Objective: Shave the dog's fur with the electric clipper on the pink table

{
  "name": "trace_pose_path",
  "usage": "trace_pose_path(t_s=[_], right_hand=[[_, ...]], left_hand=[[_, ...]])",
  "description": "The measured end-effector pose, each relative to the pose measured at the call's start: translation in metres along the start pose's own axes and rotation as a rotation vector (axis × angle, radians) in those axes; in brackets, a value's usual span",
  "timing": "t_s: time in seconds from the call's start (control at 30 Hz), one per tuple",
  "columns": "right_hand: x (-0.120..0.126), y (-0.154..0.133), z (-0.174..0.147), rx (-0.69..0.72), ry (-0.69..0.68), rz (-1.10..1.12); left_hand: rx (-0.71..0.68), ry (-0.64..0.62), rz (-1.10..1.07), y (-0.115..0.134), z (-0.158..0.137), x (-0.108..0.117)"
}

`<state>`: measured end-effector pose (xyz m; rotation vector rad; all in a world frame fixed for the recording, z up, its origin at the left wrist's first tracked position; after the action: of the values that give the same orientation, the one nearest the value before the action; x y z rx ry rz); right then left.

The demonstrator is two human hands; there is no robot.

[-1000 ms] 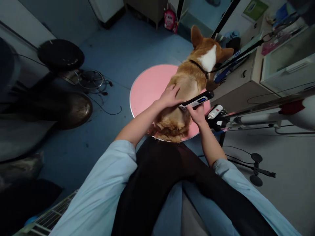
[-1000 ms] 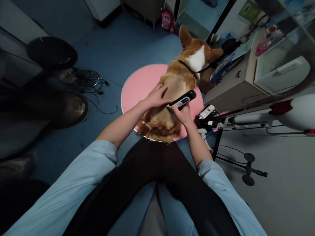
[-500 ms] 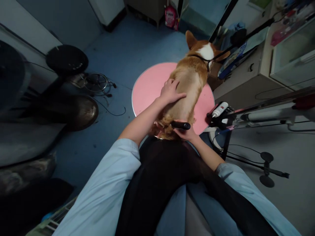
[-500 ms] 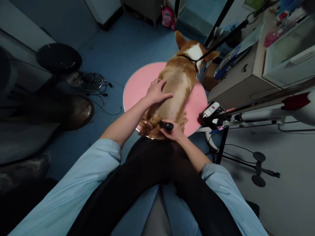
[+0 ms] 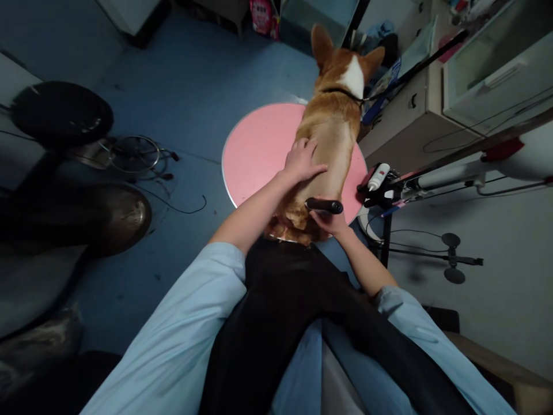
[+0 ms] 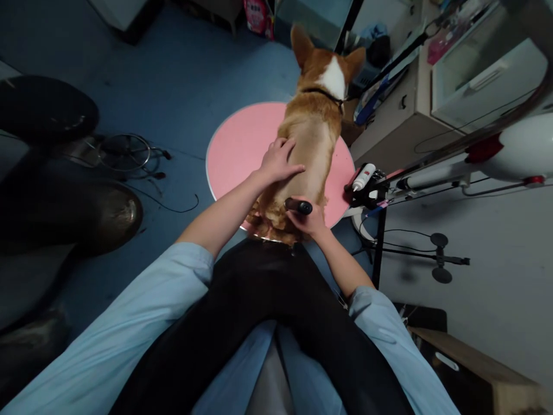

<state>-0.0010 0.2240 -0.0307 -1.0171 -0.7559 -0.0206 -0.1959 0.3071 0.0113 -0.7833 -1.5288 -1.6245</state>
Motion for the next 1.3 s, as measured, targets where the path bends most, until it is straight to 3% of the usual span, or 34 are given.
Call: trace_pose_path(t_s=[0.1, 0.2, 0.33, 0.4, 0.53, 0.73, 0.8, 0.87, 1.0, 1.13, 1.3], right_hand=[[-0.015, -0.002, -0.028, 0.037, -0.062, 0.004], [-0.018, -0.005, -0.033, 0.064, -0.064, 0.035], [0.0, -0.003, -0.005, -0.047, 0.21, -0.009], [0.004, 0.0, 0.011, -0.121, 0.279, -0.06], [-0.013, -0.001, 0.011, -0.171, 0.138, -0.067], [-0.044, -0.01, -0.044, -0.17, -0.067, -0.005], [-0.038, -0.011, -0.051, -0.14, -0.072, 0.046], [-0.019, -0.01, -0.043, -0.079, 0.013, 0.089], [0.03, 0.006, 0.005, -0.043, 0.252, 0.058], [0.035, 0.019, 0.032, -0.059, 0.064, 0.086], [0.008, 0.013, -0.007, 0.053, -0.18, 0.084]], left_hand=[[-0.015, 0.021, -0.004, -0.003, 0.001, -0.006], [-0.016, 0.026, -0.01, -0.004, 0.0, -0.01], [0.0, 0.028, -0.001, 0.0, -0.003, -0.011], [0.012, 0.022, 0.001, 0.003, -0.004, -0.01], [0.043, 0.01, -0.002, 0.006, -0.003, -0.01], [0.055, -0.009, -0.009, 0.01, -0.004, -0.006], [0.038, -0.049, 0.0, 0.013, -0.01, -0.006], [0.013, -0.084, 0.019, 0.017, -0.016, -0.008], [0.008, -0.013, 0.01, 0.017, -0.019, -0.013], [0.052, 0.059, -0.001, 0.011, -0.011, -0.019], [0.087, 0.078, 0.009, 0.009, -0.008, -0.017]])
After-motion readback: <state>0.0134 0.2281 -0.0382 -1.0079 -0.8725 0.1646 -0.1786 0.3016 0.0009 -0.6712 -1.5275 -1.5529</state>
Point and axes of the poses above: each hand's wrist, its own z-axis towards the middle knuckle, its own x-axis out of the back of the hand, y = z × x, the point moved 4 cm from there along z, towards the middle knuckle, and after that the axes turned 7 degrees about z, right-handed, at the moved point
